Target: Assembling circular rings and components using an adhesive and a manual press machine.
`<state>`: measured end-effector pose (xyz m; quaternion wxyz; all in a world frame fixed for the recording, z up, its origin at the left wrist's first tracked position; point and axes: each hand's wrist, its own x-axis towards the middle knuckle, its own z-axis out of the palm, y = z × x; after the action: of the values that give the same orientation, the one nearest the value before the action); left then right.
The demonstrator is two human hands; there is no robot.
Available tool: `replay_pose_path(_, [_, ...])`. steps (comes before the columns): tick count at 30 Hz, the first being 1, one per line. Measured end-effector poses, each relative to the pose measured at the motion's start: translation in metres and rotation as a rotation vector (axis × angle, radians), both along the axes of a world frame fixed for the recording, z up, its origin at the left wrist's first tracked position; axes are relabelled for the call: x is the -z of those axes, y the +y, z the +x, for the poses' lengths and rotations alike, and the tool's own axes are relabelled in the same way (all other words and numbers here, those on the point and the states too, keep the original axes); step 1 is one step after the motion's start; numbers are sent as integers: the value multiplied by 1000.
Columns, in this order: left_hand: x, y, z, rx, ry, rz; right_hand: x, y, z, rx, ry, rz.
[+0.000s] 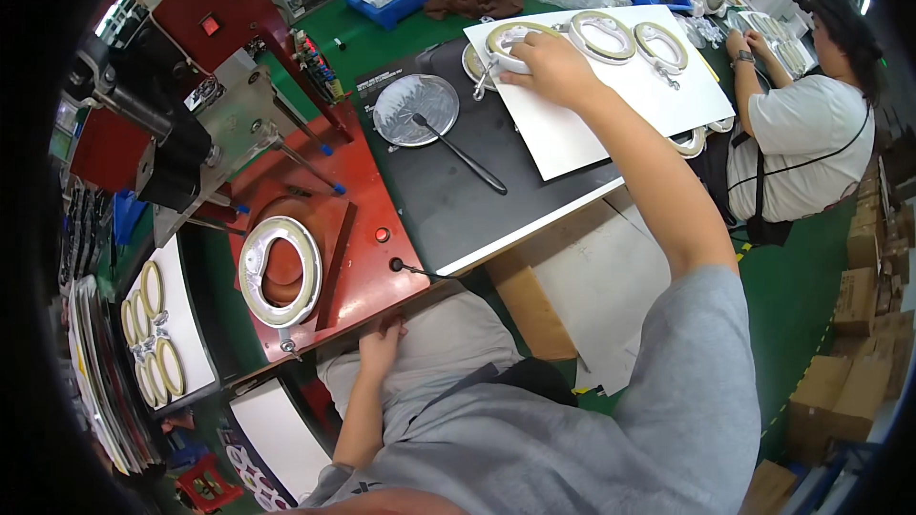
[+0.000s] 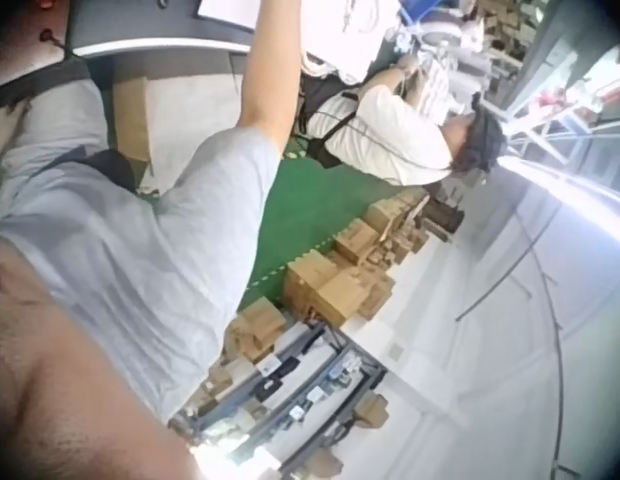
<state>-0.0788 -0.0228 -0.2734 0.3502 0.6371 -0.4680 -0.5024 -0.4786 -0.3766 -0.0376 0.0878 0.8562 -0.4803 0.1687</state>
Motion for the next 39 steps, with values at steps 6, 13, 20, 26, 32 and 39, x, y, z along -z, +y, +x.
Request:
replay_pose_path(6, [25,12,21,-192,87,95,-13,4,-5,-29,6,107])
replay_pose_path(13, [47,21,52,-314,82,248,-9,32,-12,31,28,141])
replay_pose_path(20, [75,33,69,-544,478,410,21,27,-91,502,-334,0])
replay_pose_path(26, [77,32,74,-598,550,465,18,19,-123,756,-360,130])
replay_pose_path(32, [79,32,74,-586,530,480,12,1,-119,780,-292,121])
replay_pose_path(39, [83,37,78,-634,577,493,19,3,-108,944,-291,-113])
